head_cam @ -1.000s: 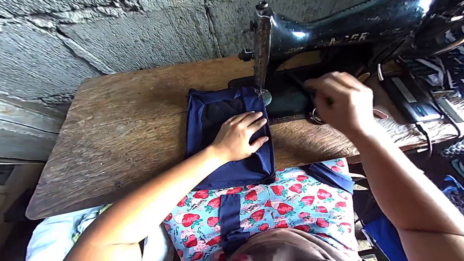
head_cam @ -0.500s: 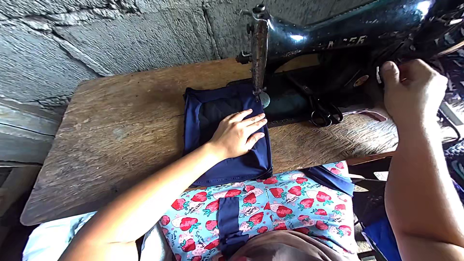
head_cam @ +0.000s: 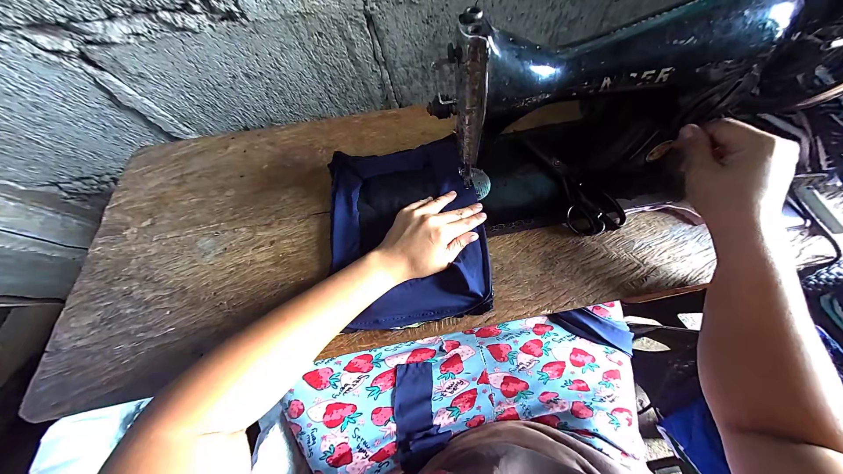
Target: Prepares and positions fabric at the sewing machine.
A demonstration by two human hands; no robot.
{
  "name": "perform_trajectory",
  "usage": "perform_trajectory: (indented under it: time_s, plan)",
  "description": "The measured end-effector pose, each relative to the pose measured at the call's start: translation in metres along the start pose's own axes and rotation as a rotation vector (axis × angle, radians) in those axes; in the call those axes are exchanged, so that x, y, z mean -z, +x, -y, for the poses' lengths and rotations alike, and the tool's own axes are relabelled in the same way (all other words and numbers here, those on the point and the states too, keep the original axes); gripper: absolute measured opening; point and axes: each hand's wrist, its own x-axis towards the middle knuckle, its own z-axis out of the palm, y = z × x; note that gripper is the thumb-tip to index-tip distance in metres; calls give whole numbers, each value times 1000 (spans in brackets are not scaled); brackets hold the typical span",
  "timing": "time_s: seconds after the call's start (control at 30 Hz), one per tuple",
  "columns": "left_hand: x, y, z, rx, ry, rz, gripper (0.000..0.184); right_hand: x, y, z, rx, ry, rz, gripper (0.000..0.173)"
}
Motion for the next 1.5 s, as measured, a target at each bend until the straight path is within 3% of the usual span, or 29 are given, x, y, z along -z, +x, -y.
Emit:
perform_trajectory:
  time_s: [0.3,0.5,0.57,1.0,1.23,1.5]
  plan:
    - [-3,8,14,-17,-24,-7,39,0,-1,-3,7,8,3,53]
    - [-3,13,17,95,-8,-172,46,-3,1,-9,21,13,-19,53]
    - [-3,13,19,112,29,-159,52,-3,0,-8,18,12,-21,54]
    - [-5,21,39,104,45,-142,44,-4,-9,-14,33,157,48,48]
    - [-6,23,44,113,24,-130,44,21,11,-4,-102,369,-22,42]
    - [-4,19,39,91,-5,-128,44,32,12,5,24,46,-27,55]
